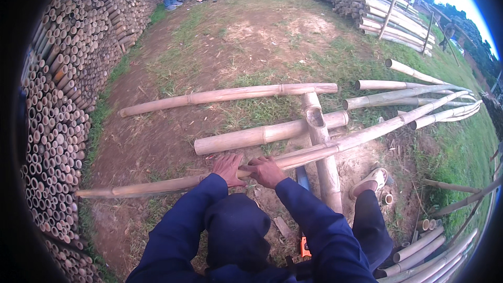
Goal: The person uses a hand saw to cut bamboo poles that are laid across a makeshift support. They repeatedly position the saw, cut through the bamboo, and reposition the pieces to continue cutting.
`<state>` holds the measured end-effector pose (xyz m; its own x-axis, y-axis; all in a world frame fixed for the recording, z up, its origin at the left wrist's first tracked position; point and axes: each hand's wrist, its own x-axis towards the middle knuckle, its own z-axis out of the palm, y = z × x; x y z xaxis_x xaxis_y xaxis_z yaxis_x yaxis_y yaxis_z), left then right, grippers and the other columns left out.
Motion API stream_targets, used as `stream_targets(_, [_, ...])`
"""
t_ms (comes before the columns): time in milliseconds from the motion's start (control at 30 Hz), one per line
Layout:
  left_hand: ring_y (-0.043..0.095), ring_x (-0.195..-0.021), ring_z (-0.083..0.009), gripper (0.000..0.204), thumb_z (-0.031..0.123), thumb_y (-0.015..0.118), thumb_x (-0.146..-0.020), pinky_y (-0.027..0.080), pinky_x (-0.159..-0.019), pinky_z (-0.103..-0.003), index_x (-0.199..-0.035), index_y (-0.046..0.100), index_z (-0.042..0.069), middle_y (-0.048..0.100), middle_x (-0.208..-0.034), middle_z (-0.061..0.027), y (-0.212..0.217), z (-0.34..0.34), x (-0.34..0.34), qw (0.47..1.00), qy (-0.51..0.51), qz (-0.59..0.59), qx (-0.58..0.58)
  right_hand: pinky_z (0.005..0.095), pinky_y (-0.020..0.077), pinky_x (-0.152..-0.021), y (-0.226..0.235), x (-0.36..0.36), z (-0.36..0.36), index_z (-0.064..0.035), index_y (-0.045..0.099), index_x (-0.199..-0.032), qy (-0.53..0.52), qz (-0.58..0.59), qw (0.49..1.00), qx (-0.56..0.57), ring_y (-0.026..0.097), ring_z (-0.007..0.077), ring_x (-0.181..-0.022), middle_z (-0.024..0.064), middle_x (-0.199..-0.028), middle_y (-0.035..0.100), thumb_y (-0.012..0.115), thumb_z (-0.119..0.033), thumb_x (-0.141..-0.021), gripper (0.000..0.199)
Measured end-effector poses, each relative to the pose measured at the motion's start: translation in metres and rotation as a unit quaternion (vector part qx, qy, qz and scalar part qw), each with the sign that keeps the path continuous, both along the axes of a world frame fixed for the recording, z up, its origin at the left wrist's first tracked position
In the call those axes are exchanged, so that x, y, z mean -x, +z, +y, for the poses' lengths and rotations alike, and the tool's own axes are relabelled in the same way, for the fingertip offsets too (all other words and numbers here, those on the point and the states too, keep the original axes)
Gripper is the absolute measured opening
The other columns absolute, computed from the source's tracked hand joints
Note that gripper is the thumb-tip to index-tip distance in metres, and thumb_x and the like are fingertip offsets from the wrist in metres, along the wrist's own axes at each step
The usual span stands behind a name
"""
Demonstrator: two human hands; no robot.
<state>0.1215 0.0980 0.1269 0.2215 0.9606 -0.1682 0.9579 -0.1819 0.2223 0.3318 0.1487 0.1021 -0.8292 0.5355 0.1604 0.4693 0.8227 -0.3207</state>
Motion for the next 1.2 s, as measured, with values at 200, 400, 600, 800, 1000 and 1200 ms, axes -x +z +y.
stream_targets(200, [0.065, -0.119, -0.0376, 0.09, 0.047, 0.092, -0.063, 0.05, -0.102, -0.048, -0.133, 0.058, 0.003, 0.066, -0.127, -0.019, -0.005, 0.012, -0.022, 0.995, 0.062, 0.003, 0.074, 0.0506, 0.0414, -0.101, -0.014, -0.003, 0.0, -0.0286, 0.068, -0.13, -0.027, 0.007, 1.0, -0.002, 0.061, 0.0252, -0.116, 0.0007, -0.118, 0.066, 0.069, -0.029, -0.091, 0.038])
stream_targets(400, [0.07, -0.11, -0.038, 0.063, 0.037, 0.089, -0.067, 0.054, -0.098, -0.048, -0.116, 0.069, 0.003, 0.071, -0.116, -0.0203, -0.012, 0.019, -0.031, 0.994, 0.081, 0.023, 0.066, 0.0568, 0.037, -0.11, -0.009, -0.012, -0.006, -0.0134, 0.058, -0.142, -0.085, 0.035, 0.996, -0.001, 0.058, 0.0316, -0.125, 0.0087, -0.13, 0.064, 0.073, -0.029, -0.089, 0.057])
stream_targets(600, [0.071, -0.107, -0.0372, 0.064, 0.041, 0.09, -0.066, 0.057, -0.093, -0.047, -0.112, 0.07, 0.002, 0.072, -0.115, -0.0187, -0.016, 0.023, -0.029, 0.996, 0.038, 0.054, 0.057, 0.045, 0.0497, -0.097, 0.023, -0.128, -0.074, -0.0059, 0.055, -0.142, -0.208, 0.161, 0.964, 0.029, 0.063, 0.037, -0.113, 0.0192, -0.122, 0.066, 0.078, -0.012, -0.084, 0.063])
stream_targets(800, [0.072, -0.103, -0.0394, 0.071, 0.042, 0.092, -0.065, 0.057, -0.091, -0.05, -0.118, 0.067, 0.003, 0.074, -0.107, -0.0215, -0.024, 0.018, -0.017, 0.998, 0.027, 0.042, 0.037, 0.0441, 0.0579, -0.077, -0.003, -0.26, -0.168, 0.0008, 0.072, -0.112, -0.433, 0.206, 0.857, 0.187, 0.074, 0.0374, -0.081, 0.0227, -0.094, 0.074, 0.056, -0.006, -0.091, 0.027])
stream_targets(1000, [0.07, -0.108, -0.0388, 0.076, 0.04, 0.092, -0.066, 0.056, -0.096, -0.049, -0.125, 0.064, 0.002, 0.073, -0.114, -0.0215, -0.022, 0.022, -0.026, 0.998, 0.012, 0.046, 0.032, 0.0484, 0.0561, -0.083, -0.078, -0.274, -0.251, -0.002, 0.072, -0.096, -0.33, -0.179, 0.852, 0.366, 0.072, 0.041, -0.089, 0.0225, -0.089, 0.072, 0.07, -0.021, -0.083, 0.023])
stream_targets(1200, [0.068, -0.114, -0.0397, 0.086, 0.042, 0.093, -0.063, 0.054, -0.1, -0.049, -0.134, 0.061, 0.003, 0.071, -0.12, -0.0233, -0.013, 0.025, -0.035, 0.994, 0.035, 0.062, 0.085, 0.049, 0.0573, -0.083, -0.154, -0.264, -0.264, -0.0031, 0.068, -0.102, -0.119, -0.297, 0.896, 0.307, 0.072, 0.0339, -0.1, 0.0158, -0.106, 0.073, 0.074, -0.02, -0.08, 0.029])
